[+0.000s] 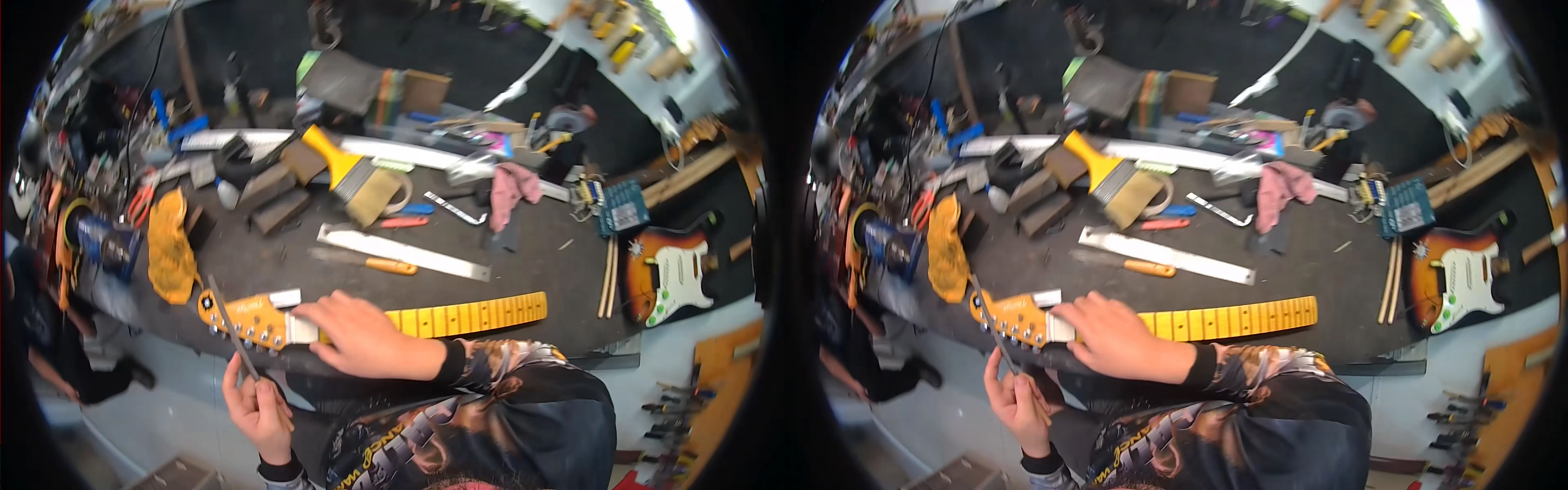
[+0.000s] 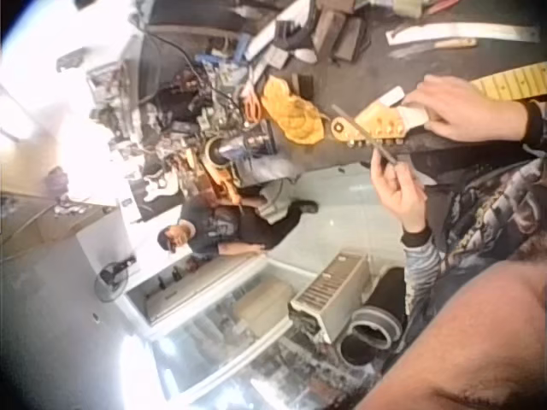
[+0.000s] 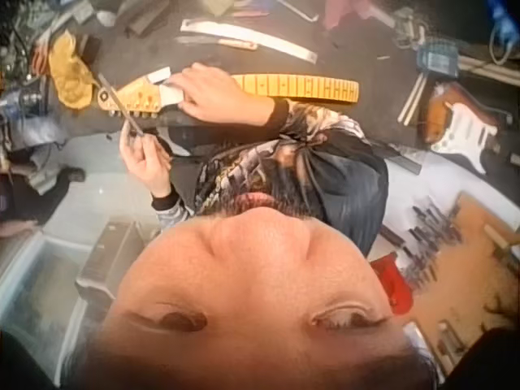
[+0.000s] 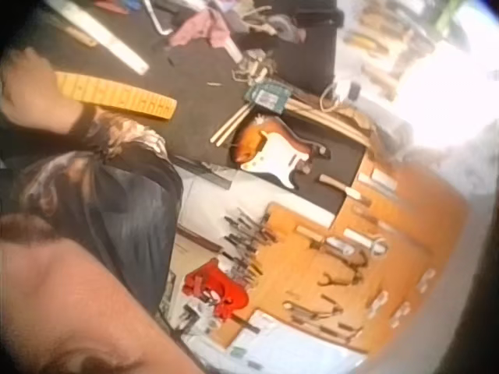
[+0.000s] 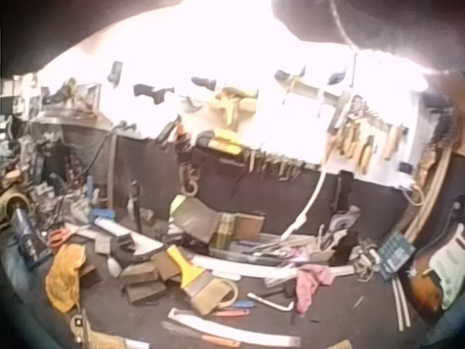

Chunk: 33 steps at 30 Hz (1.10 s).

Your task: The person wipes a guitar neck with a cloth, brushes debris from the headstock with a yellow brush, and files the edges of the nut using a metal file.

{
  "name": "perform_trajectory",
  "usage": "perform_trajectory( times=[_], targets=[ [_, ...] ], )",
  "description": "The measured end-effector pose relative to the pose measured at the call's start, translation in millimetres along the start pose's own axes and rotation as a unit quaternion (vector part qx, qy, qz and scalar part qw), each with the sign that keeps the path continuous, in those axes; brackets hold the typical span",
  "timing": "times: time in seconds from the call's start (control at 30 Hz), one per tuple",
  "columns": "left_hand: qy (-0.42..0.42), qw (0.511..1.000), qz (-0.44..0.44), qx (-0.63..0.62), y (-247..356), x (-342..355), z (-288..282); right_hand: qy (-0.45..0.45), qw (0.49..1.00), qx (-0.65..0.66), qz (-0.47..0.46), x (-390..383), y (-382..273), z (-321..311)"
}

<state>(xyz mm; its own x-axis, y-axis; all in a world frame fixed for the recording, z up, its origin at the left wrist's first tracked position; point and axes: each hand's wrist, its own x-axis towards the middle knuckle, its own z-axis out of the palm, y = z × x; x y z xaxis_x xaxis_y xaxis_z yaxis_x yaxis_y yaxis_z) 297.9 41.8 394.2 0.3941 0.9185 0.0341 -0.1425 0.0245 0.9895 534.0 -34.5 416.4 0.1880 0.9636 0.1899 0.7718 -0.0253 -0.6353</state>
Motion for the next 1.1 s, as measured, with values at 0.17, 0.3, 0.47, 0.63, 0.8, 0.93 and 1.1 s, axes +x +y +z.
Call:
perform_trajectory(
  times=[0.17, 0.3, 0.47, 0.63, 0.8, 0.93, 1.1],
  targets=[
    [-0.043, 0.999, 0.015, -0.021, 9.8, 2.2, 21.5, 0.006, 1.000, -0.031, 0.001, -5.6, 4.7, 0.6],
    [-0.070, 0.997, 0.025, -0.023, 10.4, -8.1, 34.5, 0.011, 0.998, -0.054, -0.017, -8.1, 6.2, 1.9],
    [-0.069, 0.997, 0.027, -0.038, 10.8, -27.4, 27.1, 0.033, 0.996, -0.066, -0.047, -11.7, 7.5, 6.5],
    [-0.025, 0.997, 0.052, -0.051, 16.4, -40.7, 10.1, 0.014, 0.999, -0.037, -0.035, -3.3, 8.1, 14.5],
    [-0.069, 0.995, 0.055, 0.055, 21.0, -41.3, -7.5, -0.086, 0.990, -0.067, 0.093, 12.8, 6.1, -28.3],
    [-0.066, 0.967, 0.111, 0.221, 7.9, -38.6, -10.2, -0.168, 0.980, -0.039, 0.101, 33.3, 8.8, -43.5],
    [-0.064, 0.947, 0.155, 0.274, 2.2, -38.2, -4.3, -0.273, 0.940, 0.102, 0.178, 46.2, -7.4, -53.3]
  ],
)
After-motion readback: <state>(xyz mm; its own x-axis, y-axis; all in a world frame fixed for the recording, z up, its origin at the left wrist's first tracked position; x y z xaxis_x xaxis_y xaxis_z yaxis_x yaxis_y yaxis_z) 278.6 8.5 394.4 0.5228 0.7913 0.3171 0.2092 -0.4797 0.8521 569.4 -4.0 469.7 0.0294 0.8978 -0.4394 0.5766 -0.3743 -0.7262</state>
